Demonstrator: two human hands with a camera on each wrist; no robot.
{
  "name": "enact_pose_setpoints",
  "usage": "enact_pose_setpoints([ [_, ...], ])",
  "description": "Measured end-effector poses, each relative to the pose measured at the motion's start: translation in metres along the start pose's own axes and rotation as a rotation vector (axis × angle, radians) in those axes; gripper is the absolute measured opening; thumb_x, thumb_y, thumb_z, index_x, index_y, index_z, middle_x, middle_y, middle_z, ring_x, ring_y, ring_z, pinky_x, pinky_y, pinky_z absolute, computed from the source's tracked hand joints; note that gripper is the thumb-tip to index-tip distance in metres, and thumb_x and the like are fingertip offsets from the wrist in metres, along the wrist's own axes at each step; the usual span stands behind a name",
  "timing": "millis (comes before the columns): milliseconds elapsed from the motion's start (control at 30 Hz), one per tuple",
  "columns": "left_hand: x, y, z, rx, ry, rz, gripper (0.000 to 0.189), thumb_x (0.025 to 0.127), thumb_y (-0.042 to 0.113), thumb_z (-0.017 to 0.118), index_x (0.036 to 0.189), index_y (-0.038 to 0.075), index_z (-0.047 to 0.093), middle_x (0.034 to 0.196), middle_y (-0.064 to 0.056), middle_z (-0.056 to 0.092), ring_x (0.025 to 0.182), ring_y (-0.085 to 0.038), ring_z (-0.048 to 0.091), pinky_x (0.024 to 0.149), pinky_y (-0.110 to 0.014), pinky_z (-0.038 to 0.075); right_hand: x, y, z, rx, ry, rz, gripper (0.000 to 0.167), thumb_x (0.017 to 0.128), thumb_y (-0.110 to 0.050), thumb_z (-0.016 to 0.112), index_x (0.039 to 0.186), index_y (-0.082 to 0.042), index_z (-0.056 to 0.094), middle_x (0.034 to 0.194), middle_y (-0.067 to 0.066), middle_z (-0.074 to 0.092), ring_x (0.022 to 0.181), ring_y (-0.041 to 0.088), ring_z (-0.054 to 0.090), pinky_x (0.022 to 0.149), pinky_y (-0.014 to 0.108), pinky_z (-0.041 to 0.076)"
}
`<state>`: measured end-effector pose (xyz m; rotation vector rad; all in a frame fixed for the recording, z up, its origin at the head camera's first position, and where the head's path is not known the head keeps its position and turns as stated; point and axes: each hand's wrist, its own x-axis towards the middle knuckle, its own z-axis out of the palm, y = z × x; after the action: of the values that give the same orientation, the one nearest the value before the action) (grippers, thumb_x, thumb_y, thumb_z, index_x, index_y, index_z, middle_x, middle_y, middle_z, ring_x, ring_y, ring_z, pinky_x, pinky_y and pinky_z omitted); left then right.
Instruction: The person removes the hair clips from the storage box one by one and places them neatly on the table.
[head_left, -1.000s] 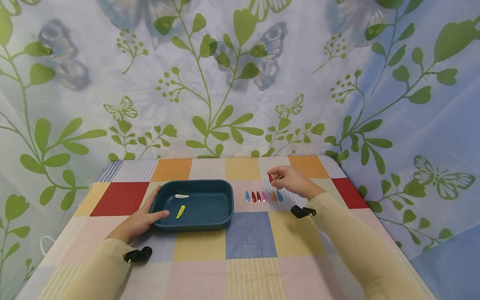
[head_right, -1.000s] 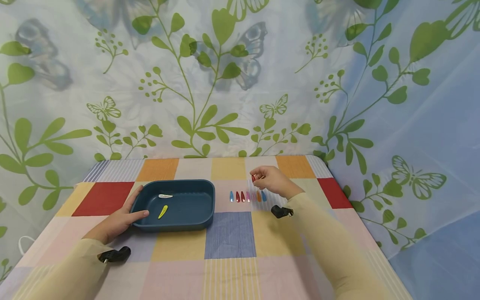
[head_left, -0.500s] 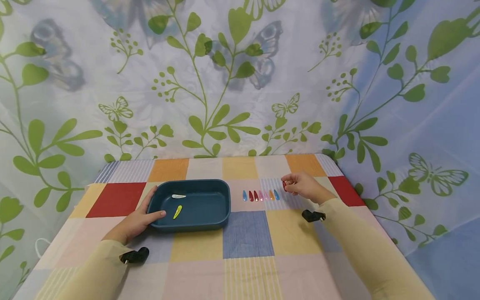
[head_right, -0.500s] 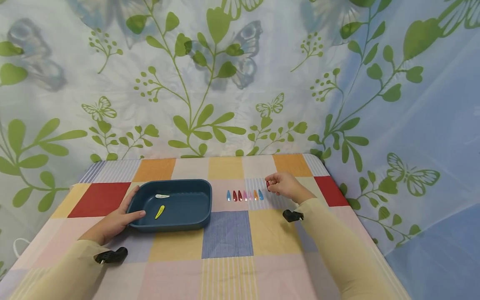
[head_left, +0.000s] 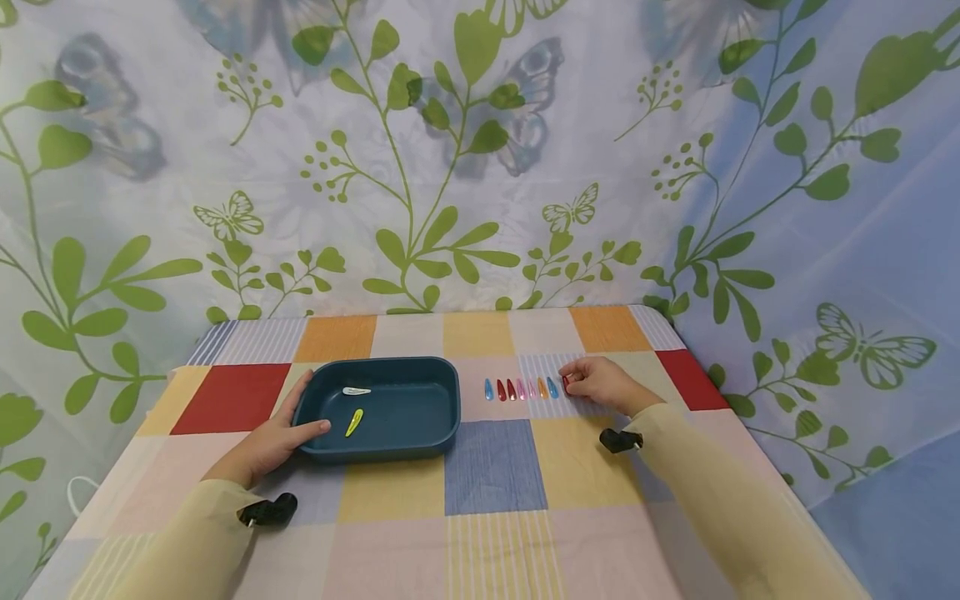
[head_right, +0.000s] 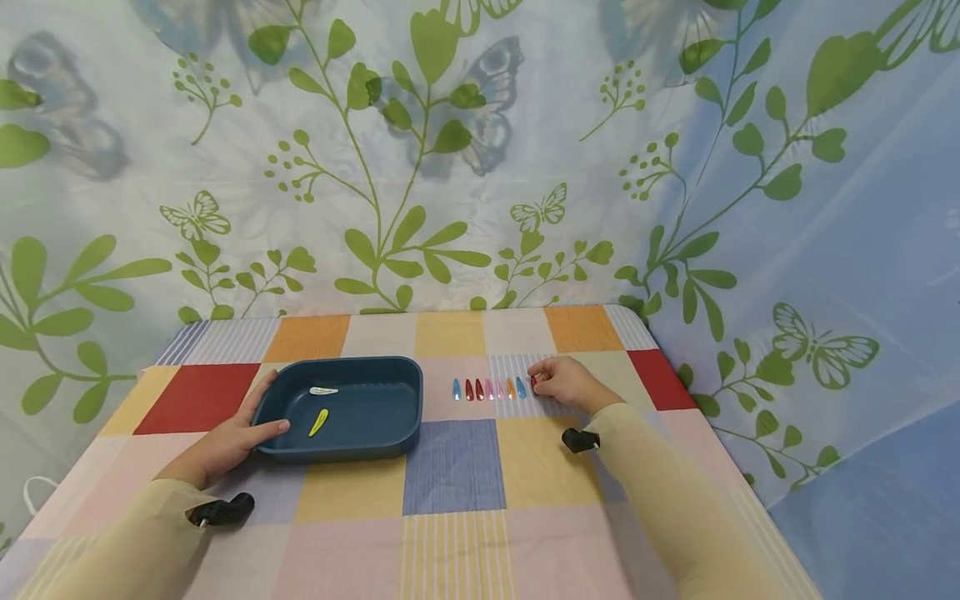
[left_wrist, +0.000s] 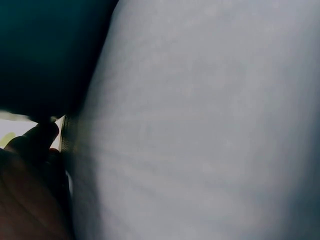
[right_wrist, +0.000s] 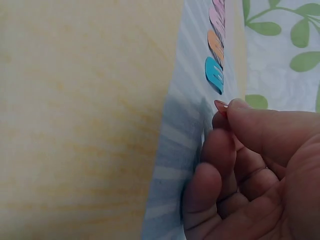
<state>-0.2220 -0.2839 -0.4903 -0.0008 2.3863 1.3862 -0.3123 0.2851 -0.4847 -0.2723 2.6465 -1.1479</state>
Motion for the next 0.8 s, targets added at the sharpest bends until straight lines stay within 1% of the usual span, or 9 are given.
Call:
enact_pose_setpoints([
  [100,0.0000,0.0000,0.0001,-0.002,-0.001,0.005,0.111,0.099,0.047,0.069,0.164,0.045,-0.021,0.175,-0.022,-0.015,0.155,-0.058,0.000,0.118,-0.074,0.034,0.0007,-0.0010,0.0019,-0.040,0.010,-0.021,0.033,0.093,-0.003,0.072,0.124,0.006,0.070,0.094,0.008,0.071,0.078,0.012,0.058,0.066,0.023,0.050],
  [267,-0.0002,-0.0002,0.0000,-0.002,-0.002,0.005,0.111,0.099,0.047,0.069,0.164,0.045,-0.021,0.175,-0.022,-0.015,0.155,-0.057,0.000,0.118,-0.075,0.034,0.0026,-0.0006,0.0043,-0.090,0.001,-0.046,0.031,0.092,-0.003,0.074,0.121,0.006,0.072,0.093,0.008,0.073,0.084,0.011,0.060,0.073,0.021,0.050],
  [467,-0.0004,0.0004,-0.0002,0.010,0.004,-0.001,0.110,0.098,0.048,0.068,0.163,0.046,-0.021,0.175,-0.023,-0.014,0.154,-0.058,0.001,0.117,-0.074,0.036,0.0043,-0.0026,0.0062,-0.136,-0.001,-0.043,0.031,0.093,-0.005,0.074,0.123,0.004,0.073,0.092,0.005,0.069,0.083,0.014,0.056,0.073,0.024,0.047],
  [633,0.0000,-0.0004,0.0004,0.005,0.002,-0.009,0.110,0.099,0.048,0.068,0.163,0.046,-0.021,0.175,-0.023,-0.014,0.155,-0.057,0.001,0.117,-0.074,0.035,0.0044,-0.0050,0.0067,-0.165,-0.013,-0.050,0.031,0.093,-0.005,0.074,0.123,0.004,0.072,0.089,0.004,0.067,0.080,0.014,0.055,0.073,0.026,0.045],
  [800,0.0004,0.0003,0.0005,-0.002,0.000,-0.011,0.111,0.098,0.048,0.069,0.163,0.046,-0.022,0.175,-0.024,-0.015,0.154,-0.058,0.000,0.117,-0.074,0.035,0.0057,-0.0059,0.0057,-0.201,-0.016,-0.039,0.031,0.093,-0.006,0.075,0.123,0.001,0.073,0.086,0.002,0.063,0.077,0.015,0.052,0.072,0.028,0.043],
])
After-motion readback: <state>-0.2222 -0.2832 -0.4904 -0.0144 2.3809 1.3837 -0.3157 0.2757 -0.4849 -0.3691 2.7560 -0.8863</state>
